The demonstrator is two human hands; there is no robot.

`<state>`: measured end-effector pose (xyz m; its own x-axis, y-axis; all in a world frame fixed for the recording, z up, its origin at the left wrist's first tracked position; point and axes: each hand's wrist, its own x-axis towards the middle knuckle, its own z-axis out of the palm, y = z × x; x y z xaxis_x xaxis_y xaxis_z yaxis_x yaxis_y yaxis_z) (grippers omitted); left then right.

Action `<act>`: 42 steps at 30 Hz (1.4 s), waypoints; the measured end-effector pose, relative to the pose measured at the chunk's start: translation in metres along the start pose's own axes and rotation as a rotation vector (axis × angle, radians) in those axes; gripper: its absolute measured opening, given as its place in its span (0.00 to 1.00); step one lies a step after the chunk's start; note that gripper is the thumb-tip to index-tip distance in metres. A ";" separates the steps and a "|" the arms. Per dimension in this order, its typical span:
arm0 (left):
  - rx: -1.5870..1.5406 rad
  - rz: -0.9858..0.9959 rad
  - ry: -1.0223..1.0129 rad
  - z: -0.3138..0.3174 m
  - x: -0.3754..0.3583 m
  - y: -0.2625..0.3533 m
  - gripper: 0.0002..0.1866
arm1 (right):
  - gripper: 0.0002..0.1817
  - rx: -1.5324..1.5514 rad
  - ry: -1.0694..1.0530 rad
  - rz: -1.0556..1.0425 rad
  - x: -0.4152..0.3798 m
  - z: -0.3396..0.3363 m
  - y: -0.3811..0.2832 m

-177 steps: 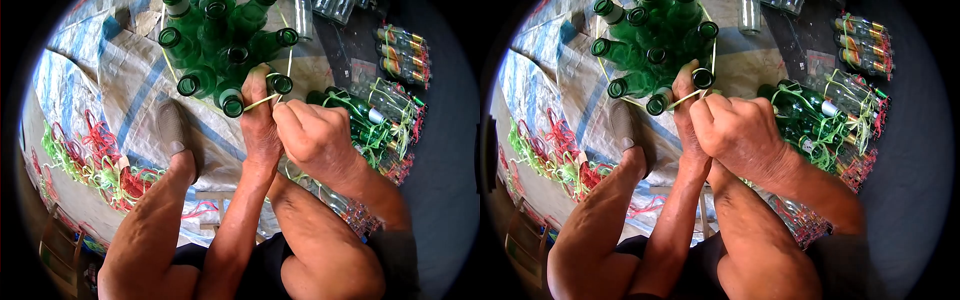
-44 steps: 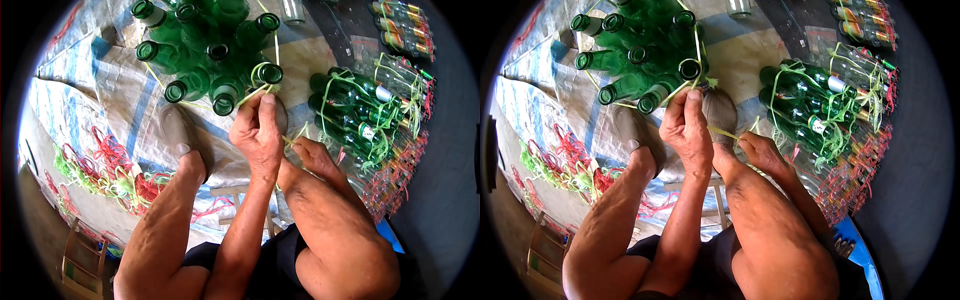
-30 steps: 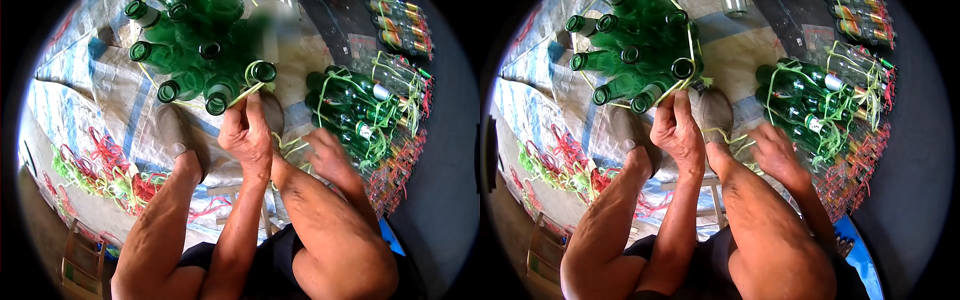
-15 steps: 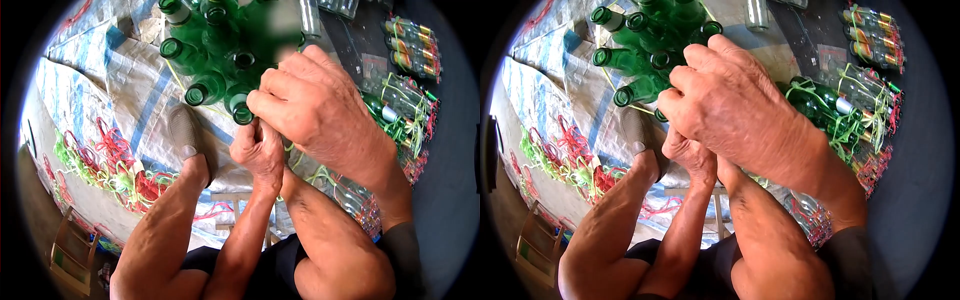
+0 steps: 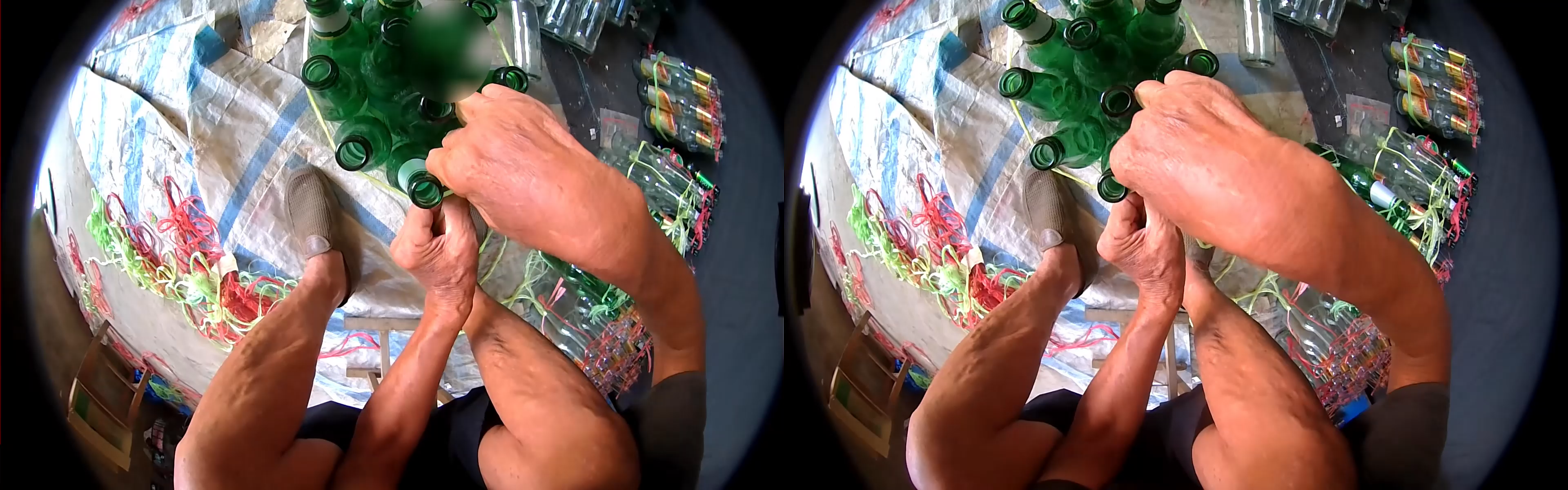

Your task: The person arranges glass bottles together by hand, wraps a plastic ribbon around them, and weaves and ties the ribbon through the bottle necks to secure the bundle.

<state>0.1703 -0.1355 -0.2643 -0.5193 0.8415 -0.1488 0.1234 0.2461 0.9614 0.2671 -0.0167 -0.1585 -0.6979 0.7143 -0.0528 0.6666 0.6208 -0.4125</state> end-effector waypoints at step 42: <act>-0.238 -0.150 -0.173 0.004 -0.005 0.026 0.14 | 0.12 0.395 0.086 0.340 -0.011 -0.013 -0.004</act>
<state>0.1798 -0.1316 -0.2391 -0.3626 0.8789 -0.3100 -0.1555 0.2709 0.9500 0.2753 -0.0231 -0.1448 -0.4246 0.8882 -0.1755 0.6905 0.1924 -0.6973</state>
